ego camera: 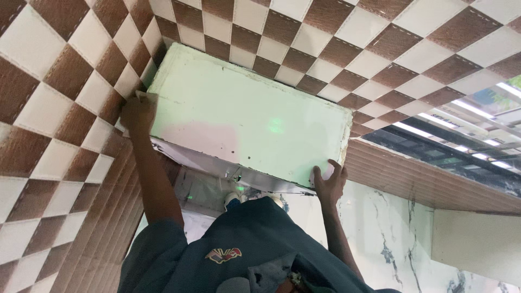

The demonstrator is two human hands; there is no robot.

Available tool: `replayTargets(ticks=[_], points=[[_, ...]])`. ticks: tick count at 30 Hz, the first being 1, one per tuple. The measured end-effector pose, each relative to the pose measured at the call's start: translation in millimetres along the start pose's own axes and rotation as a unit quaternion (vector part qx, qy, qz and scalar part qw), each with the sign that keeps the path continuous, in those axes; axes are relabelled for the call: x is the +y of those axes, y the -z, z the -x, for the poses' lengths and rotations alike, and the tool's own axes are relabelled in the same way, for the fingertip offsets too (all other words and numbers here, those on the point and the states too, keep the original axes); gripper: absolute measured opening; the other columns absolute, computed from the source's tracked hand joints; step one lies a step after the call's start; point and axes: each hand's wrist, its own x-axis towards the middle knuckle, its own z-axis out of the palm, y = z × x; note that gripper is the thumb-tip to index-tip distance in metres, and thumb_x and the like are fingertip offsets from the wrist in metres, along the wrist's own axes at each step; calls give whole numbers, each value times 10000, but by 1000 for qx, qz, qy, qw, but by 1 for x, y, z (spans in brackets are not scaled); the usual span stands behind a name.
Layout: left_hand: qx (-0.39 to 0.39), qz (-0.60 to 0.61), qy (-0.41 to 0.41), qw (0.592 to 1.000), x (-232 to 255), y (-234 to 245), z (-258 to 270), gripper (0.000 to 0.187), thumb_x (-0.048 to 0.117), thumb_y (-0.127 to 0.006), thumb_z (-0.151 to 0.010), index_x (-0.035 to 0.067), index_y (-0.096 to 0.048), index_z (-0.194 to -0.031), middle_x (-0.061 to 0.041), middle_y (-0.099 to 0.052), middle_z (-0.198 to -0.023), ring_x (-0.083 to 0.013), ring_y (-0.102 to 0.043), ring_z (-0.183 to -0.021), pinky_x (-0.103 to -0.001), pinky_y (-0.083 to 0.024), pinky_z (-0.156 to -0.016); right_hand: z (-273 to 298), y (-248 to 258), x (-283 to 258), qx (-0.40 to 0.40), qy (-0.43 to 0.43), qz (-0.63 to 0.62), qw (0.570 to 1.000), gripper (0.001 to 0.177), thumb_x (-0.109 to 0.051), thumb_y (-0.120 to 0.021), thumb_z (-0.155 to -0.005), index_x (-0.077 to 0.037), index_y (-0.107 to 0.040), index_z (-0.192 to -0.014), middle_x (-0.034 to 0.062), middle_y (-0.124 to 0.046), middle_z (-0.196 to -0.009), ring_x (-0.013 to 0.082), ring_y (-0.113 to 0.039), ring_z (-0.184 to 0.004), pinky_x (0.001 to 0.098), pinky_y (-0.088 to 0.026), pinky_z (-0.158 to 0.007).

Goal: The person uses a piece of sandpaper by hand to sand the top and sides of a white cabinet. Afterward, the person walks across the room and touches a tiled wall.

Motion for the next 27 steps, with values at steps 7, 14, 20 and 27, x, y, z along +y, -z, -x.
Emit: replayTargets(ticks=[7, 14, 20, 27], points=[[27, -19, -18, 999, 37, -26, -44, 468, 403, -487, -983, 15, -738, -1056, -245, -712, -1081, -467, -687, -963, -614, -540, -768, -5, -7, 1, 11, 6, 21, 1000, 606, -410, -772, -845, -153, -557, -1350, 291, -399, -1493, 476, -431, -1368, 578, -430, -1047], [55, -82, -77, 992, 91, -53, -80, 506, 412, -418, -1088, 30, -736, -998, -244, -738, -978, -438, -713, -857, -576, -558, -705, -8, -15, -5, 48, -6, 64, 997, 612, -422, -781, -829, -155, -571, -1338, 300, -399, -1487, 472, -431, -1366, 587, -412, -1031], [81, -99, -121, 984, 157, -62, -104, 485, 362, -425, -1087, 35, -735, -908, -225, -734, -866, -407, -715, -729, -550, -560, -582, -7, -23, -16, 70, -9, 118, 991, 621, -429, -754, -843, -132, -546, -1347, 283, -416, -1496, 463, -412, -1390, 601, -378, -1057], [192, -110, -216, 951, 161, -67, -112, 437, 307, -499, -1033, 27, -714, -776, -212, -720, -791, -396, -688, -664, -515, -557, -592, -23, -23, -23, 29, -94, 177, 979, 582, -450, -738, -873, -132, -556, -1325, 309, -393, -1496, 494, -424, -1367, 634, -381, -1021]])
